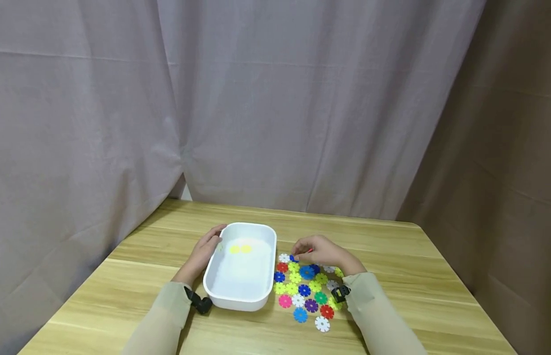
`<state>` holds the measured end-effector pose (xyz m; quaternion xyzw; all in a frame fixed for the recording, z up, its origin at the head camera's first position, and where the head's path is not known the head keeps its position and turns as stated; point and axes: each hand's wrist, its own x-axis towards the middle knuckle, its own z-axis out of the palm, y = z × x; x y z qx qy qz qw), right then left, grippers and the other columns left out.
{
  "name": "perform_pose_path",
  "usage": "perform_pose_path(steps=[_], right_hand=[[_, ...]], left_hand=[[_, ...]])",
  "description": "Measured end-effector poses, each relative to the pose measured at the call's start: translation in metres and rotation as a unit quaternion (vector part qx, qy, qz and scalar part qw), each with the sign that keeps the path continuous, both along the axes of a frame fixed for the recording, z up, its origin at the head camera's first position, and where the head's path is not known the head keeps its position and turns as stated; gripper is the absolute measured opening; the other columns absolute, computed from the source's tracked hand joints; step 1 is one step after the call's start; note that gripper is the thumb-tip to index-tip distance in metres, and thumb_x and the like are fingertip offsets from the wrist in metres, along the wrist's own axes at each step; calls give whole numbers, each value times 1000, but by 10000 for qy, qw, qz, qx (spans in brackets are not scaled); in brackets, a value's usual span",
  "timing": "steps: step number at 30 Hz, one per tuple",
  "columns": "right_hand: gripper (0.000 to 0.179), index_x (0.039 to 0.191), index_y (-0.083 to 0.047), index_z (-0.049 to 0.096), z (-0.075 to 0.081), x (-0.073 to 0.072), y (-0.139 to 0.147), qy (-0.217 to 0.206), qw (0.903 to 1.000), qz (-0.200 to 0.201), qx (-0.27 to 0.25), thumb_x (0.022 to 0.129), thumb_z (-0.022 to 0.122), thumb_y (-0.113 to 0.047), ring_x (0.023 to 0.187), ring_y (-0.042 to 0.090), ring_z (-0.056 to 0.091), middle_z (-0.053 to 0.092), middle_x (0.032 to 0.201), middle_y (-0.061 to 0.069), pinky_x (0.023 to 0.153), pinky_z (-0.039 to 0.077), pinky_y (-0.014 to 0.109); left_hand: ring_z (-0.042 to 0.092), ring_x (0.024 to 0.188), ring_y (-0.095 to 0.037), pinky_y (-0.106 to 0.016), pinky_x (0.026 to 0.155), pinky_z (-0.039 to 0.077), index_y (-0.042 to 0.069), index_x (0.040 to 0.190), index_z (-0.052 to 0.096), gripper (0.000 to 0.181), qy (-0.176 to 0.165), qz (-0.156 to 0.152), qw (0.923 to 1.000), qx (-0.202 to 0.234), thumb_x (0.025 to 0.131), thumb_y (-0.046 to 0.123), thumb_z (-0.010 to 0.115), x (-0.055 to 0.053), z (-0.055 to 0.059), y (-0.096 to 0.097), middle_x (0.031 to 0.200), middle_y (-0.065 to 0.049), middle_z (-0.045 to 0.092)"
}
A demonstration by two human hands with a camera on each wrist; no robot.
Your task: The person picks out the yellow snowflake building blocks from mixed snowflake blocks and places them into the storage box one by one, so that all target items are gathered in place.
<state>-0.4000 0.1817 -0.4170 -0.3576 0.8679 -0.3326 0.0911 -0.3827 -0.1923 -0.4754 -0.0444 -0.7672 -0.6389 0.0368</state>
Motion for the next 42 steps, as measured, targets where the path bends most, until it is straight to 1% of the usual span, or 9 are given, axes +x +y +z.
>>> perform_pose_path(steps=[2, 4, 10, 14, 18, 24, 28, 35, 42], right_hand=[[21, 113, -5, 73, -2, 2, 1, -39, 9999, 45, 99, 97, 66, -17, 98, 21, 68, 73, 108, 8, 83, 58, 39], [21, 112, -4, 73, -5, 2, 2, 64, 9997, 107, 208, 96, 67, -16, 99, 23, 67, 73, 108, 9, 84, 58, 41], [18, 111, -9, 74, -18, -1, -2, 196, 9981, 135, 571, 94, 71, -14, 92, 14, 65, 70, 101, 0, 80, 57, 31], [20, 110, -8, 74, -22, -1, -6, 168, 9985, 113, 510, 90, 74, -11, 90, 16, 61, 65, 101, 1, 78, 55, 32], [23, 110, -8, 73, -23, 2, -9, 68, 9987, 64, 498, 88, 76, -9, 93, 20, 60, 63, 102, 3, 80, 54, 34], [21, 108, -10, 72, -25, 2, -9, 268, 9977, 41, 617, 88, 77, -12, 95, 24, 61, 62, 102, 1, 81, 54, 34], [19, 105, -11, 71, -26, 1, -9, 286, 9976, 10, 638, 88, 77, -12, 92, 22, 60, 61, 100, 0, 79, 54, 32], [22, 104, -11, 65, -26, 2, -10, 89, 9986, -52, 523, 87, 77, -8, 88, 16, 59, 65, 97, 1, 78, 55, 32], [22, 103, -10, 63, -23, 2, -11, 11, 9988, -153, 464, 87, 77, -7, 85, 16, 58, 64, 93, 0, 75, 54, 34]], left_hand=[[34, 146, -30, -50, 116, 33, 24, 150, 47, 48, 24, -18, 10000, -37, 103, 26, 42, 0, 0, -1, 160, -4, 37], [33, 146, -30, -50, 116, 33, 25, 150, 47, 48, 5, -10, 10000, -22, 103, 27, 42, 0, 0, -2, 160, -2, 36], [34, 146, -31, -50, 117, 32, 24, 151, 45, 48, -41, -55, 10000, 29, 103, 25, 41, 0, -1, -2, 160, -6, 36], [35, 145, -32, -50, 117, 31, 23, 151, 45, 48, -17, -83, 9999, 106, 104, 25, 41, 0, -1, -2, 159, -7, 37], [35, 145, -32, -50, 117, 31, 21, 152, 45, 48, -17, -94, 9999, 76, 104, 24, 41, 0, -2, -3, 159, -8, 36], [37, 144, -32, -50, 117, 33, 22, 151, 46, 48, -10, -66, 9999, 78, 103, 24, 41, 0, -2, -3, 158, -8, 38], [39, 143, -32, -50, 116, 34, 22, 151, 46, 48, 0, -54, 9999, 113, 103, 23, 41, 1, -2, -1, 158, -8, 39], [40, 142, -32, -50, 115, 35, 21, 151, 46, 47, 23, -41, 9999, 89, 104, 23, 40, 0, -2, 0, 157, -9, 40], [40, 142, -32, -50, 115, 35, 21, 151, 46, 48, 22, -34, 9999, 92, 104, 23, 40, 1, 0, 1, 157, -8, 40]])
